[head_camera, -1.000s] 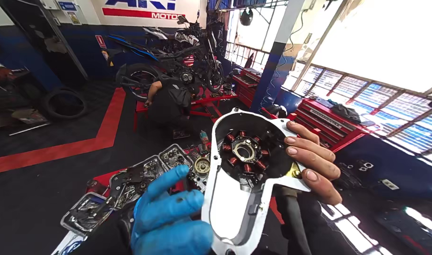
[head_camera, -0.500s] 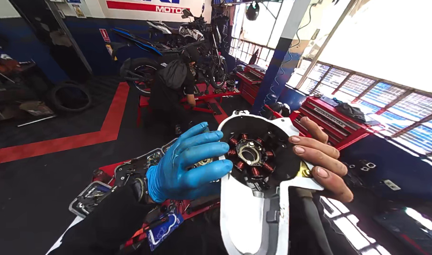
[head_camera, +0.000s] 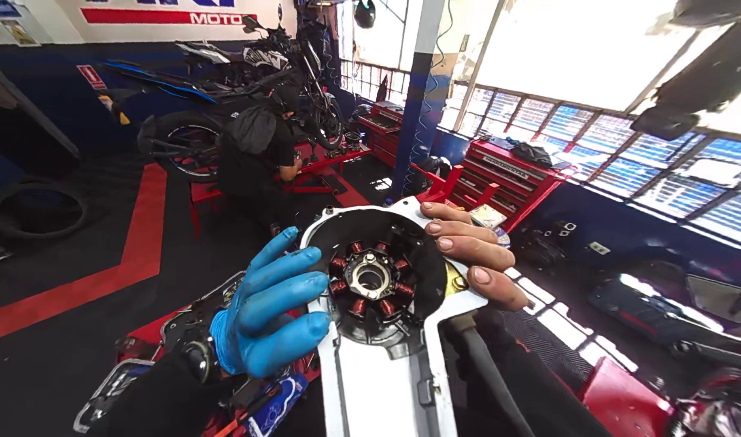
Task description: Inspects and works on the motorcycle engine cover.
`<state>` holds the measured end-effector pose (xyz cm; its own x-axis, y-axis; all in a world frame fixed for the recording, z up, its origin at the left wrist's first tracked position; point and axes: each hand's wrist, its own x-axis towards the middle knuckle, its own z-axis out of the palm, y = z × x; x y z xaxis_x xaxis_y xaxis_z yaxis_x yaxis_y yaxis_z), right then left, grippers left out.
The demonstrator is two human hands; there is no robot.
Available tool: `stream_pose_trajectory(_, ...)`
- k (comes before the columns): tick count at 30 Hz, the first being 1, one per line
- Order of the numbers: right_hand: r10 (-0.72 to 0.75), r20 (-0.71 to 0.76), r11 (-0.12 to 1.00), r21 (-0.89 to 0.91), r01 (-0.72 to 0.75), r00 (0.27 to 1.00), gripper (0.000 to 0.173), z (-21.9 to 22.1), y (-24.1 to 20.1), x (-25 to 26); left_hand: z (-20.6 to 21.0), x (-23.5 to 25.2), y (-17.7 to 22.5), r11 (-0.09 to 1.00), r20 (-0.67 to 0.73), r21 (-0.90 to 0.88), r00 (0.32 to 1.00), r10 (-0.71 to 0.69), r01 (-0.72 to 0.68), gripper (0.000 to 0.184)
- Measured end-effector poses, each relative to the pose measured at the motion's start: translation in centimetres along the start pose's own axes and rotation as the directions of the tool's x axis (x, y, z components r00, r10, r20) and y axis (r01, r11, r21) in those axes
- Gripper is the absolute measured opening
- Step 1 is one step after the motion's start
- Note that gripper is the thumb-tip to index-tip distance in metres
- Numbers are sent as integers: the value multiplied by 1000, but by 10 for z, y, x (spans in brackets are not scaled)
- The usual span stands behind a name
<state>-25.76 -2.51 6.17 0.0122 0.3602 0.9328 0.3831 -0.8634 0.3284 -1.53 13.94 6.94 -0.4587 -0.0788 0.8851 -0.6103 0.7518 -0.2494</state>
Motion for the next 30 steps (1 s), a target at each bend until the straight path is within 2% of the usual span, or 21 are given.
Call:
stream_pose_trajectory(5,-18,78,1000,-12,19,997,31,-4,-6,4,0,-1,10,997,-47,-70,998,-39,36,24)
stream_pose_trajectory(9,-37,110,999,-31,40,993,32,-6,-11,7,1,-4,11,994,-71,-63,994,-88,84,35)
stream_pose_trajectory(11,-35,110,999,-13,36,993,32,-5,-11,6,0,-4,12,994,-62,-56,993,-97,93,33)
stream_pose_trajectory(17,68,70,994,83,-73,995,28,3,-3,8,-1,-5,10,992,-26,-60,993,-117,115,38)
stream_pose_trajectory(22,108,-1,988,113,-107,994,22,15,12,7,-2,-13,2,980,-22,-39,980,-196,195,58)
stream_pose_trajectory(27,302,96,923,220,-316,948,23,22,23,-14,10,-35,-9,929,-58,-143,934,-352,341,71)
stream_pose_trajectory(29,326,132,891,289,-351,936,27,23,31,-30,14,-46,-6,892,-62,-203,904,-423,404,83)
stream_pose_trajectory(30,335,110,878,323,-353,936,38,27,33,-40,16,-50,-5,873,-61,-213,886,-460,439,91)
